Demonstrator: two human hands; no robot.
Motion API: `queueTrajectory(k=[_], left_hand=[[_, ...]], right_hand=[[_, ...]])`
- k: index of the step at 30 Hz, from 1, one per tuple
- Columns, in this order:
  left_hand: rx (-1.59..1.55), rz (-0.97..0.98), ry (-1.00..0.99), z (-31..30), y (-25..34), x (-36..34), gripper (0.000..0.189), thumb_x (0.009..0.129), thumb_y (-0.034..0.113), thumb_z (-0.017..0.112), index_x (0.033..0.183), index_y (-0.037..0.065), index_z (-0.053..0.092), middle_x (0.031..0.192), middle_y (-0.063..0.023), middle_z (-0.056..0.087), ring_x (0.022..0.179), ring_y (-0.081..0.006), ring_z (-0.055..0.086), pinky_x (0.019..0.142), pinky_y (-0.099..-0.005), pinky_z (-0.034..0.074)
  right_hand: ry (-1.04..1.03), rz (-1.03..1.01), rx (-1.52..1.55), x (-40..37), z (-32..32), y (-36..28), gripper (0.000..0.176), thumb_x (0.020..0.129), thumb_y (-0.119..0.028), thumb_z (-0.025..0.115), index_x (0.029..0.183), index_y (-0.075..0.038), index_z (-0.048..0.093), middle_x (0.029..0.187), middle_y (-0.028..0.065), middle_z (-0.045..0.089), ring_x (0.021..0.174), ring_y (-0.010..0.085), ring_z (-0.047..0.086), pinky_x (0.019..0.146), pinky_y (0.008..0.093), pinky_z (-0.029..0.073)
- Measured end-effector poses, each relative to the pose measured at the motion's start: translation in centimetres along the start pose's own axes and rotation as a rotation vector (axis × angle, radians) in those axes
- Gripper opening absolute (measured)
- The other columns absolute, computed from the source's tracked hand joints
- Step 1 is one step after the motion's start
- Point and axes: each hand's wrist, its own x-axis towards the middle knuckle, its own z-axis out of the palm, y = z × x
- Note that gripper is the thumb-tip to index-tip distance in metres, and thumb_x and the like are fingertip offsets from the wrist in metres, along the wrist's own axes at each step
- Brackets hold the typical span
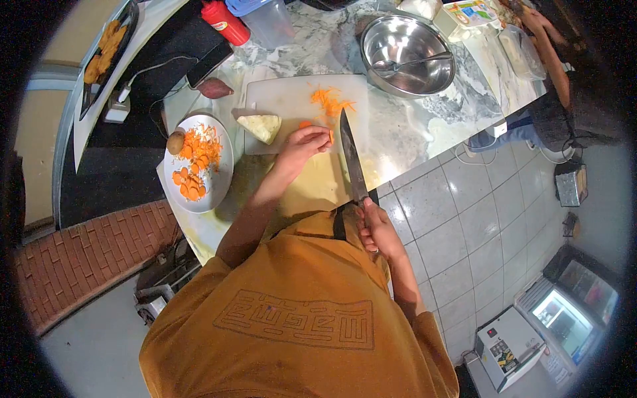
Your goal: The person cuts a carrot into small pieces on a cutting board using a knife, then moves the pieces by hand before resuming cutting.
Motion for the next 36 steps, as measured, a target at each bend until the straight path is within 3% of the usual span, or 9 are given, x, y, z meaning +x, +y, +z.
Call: queueTrajectory(k=[2, 4, 5, 7, 10, 13, 15, 18, 36], left_hand=[[0.131, 0.031, 0.026, 0.1, -0.4, 0.0, 0.020, 0.095, 0.008, 0.063, 0.112, -0.002, 0.064, 0.102, -0.0065, 0.068, 0.093, -0.0140, 0.065, 0.085, -0.0273, 0.053], [0.264, 0.062, 0.056, 0.2, -0.8, -0.1, 0.019, 0.095, 0.006, 0.062, 0.111, -0.003, 0.063, 0.103, -0.0079, 0.068, 0.095, -0.0150, 0.066, 0.086, -0.0278, 0.053], [0.317, 0.101, 0.056, 0.3, -1.2, -0.1, 0.019, 0.095, 0.005, 0.061, 0.112, -0.003, 0.063, 0.104, -0.0079, 0.069, 0.095, -0.0145, 0.066, 0.086, -0.0274, 0.053], [0.369, 0.142, 0.052, 0.7, -1.3, -0.3, 0.020, 0.095, 0.004, 0.060, 0.113, -0.003, 0.063, 0.104, -0.0079, 0.069, 0.096, -0.0141, 0.066, 0.086, -0.0270, 0.052], [0.469, 0.184, 0.108, 1.4, -1.2, -1.2, 0.021, 0.095, 0.004, 0.060, 0.115, -0.002, 0.063, 0.105, -0.0072, 0.070, 0.096, -0.0125, 0.066, 0.086, -0.0267, 0.052], [0.534, 0.228, 0.139, 2.2, -0.3, -2.2, 0.022, 0.094, 0.004, 0.059, 0.116, 0.000, 0.063, 0.107, -0.0082, 0.068, 0.100, -0.0188, 0.065, 0.089, -0.0320, 0.051], [1.014, 0.458, 0.211, 2.7, 0.3, -3.0, 0.029, 0.092, 0.003, 0.060, 0.121, 0.003, 0.062, 0.108, -0.0099, 0.064, 0.095, -0.0245, 0.065, 0.088, -0.0356, 0.051], [1.187, 0.620, 0.170, 2.8, 0.1, -3.7, 0.032, 0.091, 0.008, 0.060, 0.123, 0.008, 0.061, 0.115, -0.0111, 0.057, 0.107, -0.0307, 0.056, 0.095, -0.0418, 0.045], [1.466, 0.724, 0.137, 2.1, -1.5, -3.9, 0.043, 0.092, 0.022, 0.061, 0.134, 0.016, 0.057, 0.121, -0.0091, 0.052, 0.113, -0.0290, 0.048, 0.097, -0.0454, 0.040]], right_hand=[[0.099, -0.052, -0.101, 0.7, -0.3, 0.8, 0.045, 0.103, -0.055, 0.039, 0.090, -0.013, 0.047, 0.059, -0.0049, 0.035, 0.041, 0.0034, 0.027, 0.036, 0.0222, 0.020], [0.180, -0.252, -0.362, 1.8, -1.1, 2.0, 0.049, 0.104, -0.050, 0.039, 0.095, -0.004, 0.054, 0.061, 0.0058, 0.049, 0.045, 0.0160, 0.046, 0.044, 0.0296, 0.038], [0.179, -0.251, -0.361, 2.2, -1.3, 2.6, 0.049, 0.104, -0.050, 0.039, 0.095, -0.004, 0.054, 0.061, 0.0058, 0.049, 0.045, 0.0160, 0.046, 0.044, 0.0296, 0.038], [0.338, -0.408, -0.629, 2.3, -1.2, 2.9, 0.049, 0.105, -0.042, 0.040, 0.102, 0.003, 0.058, 0.072, 0.0215, 0.060, 0.065, 0.0365, 0.060, 0.064, 0.0379, 0.048], [0.360, -0.359, -0.690, 1.4, -0.3, 1.9, 0.046, 0.105, -0.038, 0.041, 0.108, 0.005, 0.057, 0.087, 0.0313, 0.061, 0.086, 0.0512, 0.057, 0.078, 0.0442, 0.048], [0.409, -0.440, -0.728, 1.1, 0.3, 1.8, 0.044, 0.106, -0.036, 0.041, 0.106, 0.004, 0.057, 0.086, 0.0324, 0.060, 0.086, 0.0530, 0.056, 0.073, 0.0450, 0.047], [0.424, -0.446, -0.778, 1.1, 0.5, 1.8, 0.043, 0.106, -0.035, 0.041, 0.105, 0.004, 0.056, 0.085, 0.0326, 0.060, 0.087, 0.0535, 0.055, 0.071, 0.0469, 0.047], [0.455, -0.475, -0.847, 1.3, 0.6, 1.7, 0.040, 0.106, -0.033, 0.041, 0.102, 0.004, 0.055, 0.082, 0.0329, 0.059, 0.086, 0.0540, 0.055, 0.068, 0.0505, 0.045], [0.488, -0.521, -0.845, 1.4, 0.9, 2.4, 0.035, 0.105, -0.030, 0.043, 0.095, 0.002, 0.051, 0.074, 0.0339, 0.057, 0.080, 0.0546, 0.055, 0.062, 0.0556, 0.042]])
